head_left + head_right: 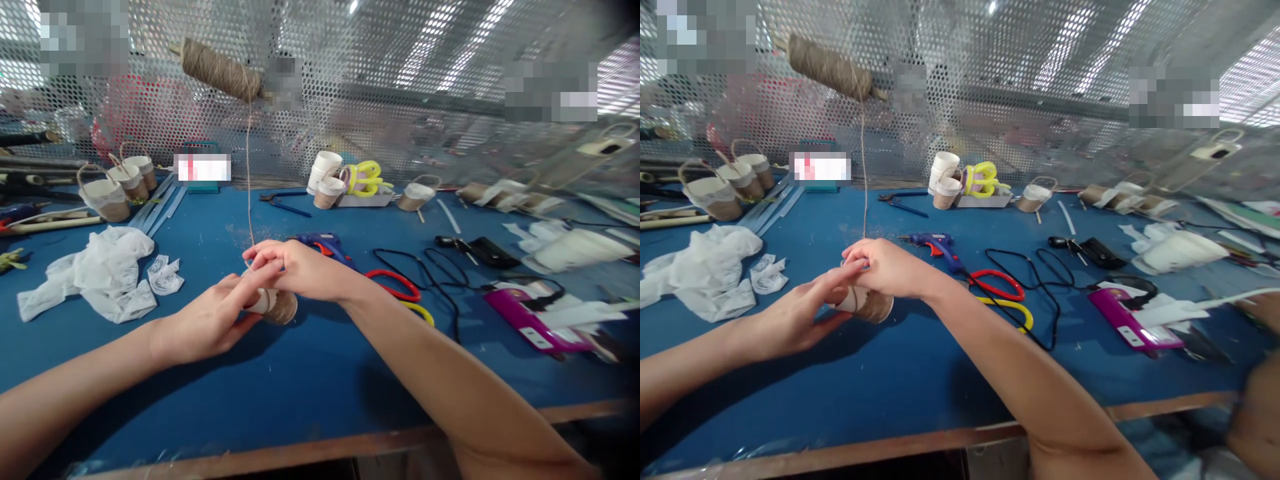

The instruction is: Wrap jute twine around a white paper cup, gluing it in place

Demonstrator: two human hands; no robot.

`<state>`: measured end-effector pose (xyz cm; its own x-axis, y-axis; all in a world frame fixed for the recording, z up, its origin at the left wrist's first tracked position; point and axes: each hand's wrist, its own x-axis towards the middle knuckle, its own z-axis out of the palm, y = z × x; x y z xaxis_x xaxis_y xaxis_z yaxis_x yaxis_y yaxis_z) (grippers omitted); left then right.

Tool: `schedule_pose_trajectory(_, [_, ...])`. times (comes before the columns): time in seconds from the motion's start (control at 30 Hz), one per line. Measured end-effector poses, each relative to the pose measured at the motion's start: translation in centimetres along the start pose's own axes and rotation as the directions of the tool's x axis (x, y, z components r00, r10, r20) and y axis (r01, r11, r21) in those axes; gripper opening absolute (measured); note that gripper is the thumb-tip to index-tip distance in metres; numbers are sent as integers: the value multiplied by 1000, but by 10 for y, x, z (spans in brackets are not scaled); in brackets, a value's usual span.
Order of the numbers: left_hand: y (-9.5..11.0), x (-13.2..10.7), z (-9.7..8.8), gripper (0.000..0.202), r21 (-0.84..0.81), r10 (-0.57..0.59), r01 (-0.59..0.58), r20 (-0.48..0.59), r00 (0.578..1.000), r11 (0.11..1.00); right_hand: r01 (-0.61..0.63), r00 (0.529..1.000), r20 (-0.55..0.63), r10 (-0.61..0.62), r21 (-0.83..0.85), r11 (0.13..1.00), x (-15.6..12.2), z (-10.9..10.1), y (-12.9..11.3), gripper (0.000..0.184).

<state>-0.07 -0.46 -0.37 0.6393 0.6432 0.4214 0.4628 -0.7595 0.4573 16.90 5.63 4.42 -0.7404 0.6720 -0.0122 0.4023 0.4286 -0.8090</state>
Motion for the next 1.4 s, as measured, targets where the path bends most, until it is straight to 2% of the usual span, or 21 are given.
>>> schedule_pose_trajectory(0.1, [1, 0, -1, 68, -99, -56, 54, -19, 998, 994, -43, 995, -76, 59, 195, 980, -6, 4, 2, 2])
schedule_pose_trajectory(0.2, [2, 0, 0, 71, -325, -207, 203, 20, 978, 924, -18, 977, -190, 97, 379, 925, -14, 6, 4, 11])
schedule_pose_trajectory(0.3, [3, 1, 0, 73, -553, -334, 319, 77, 939, 770, 7, 943, -317, 100, 320, 947, -24, 5, 4, 18])
schedule_pose_trajectory(0.4, [5, 4, 0, 72, -687, -399, 364, 117, 909, 629, -17, 906, -408, 111, 227, 974, -32, 4, 4, 19])
schedule_pose_trajectory(0.5, [7, 5, 0, 71, -726, -414, 385, 150, 898, 570, -22, 890, -441, 114, 208, 978, -36, 5, 7, 18])
schedule_pose_trajectory(0.7, [6, 3, 2, 70, -673, -391, 375, 137, 910, 637, -27, 895, -425, 135, 250, 968, -36, 9, 17, 16])
schedule_pose_trajectory(1.1, [6, -1, 3, 64, -571, -260, 278, 115, 959, 773, -44, 905, -387, 176, 327, 944, -41, 14, 18, 16])
schedule_pose_trajectory(1.4, [8, -4, 2, 60, -493, -223, 218, 48, 974, 842, -60, 898, -393, 196, 331, 942, -43, 15, 21, 21])
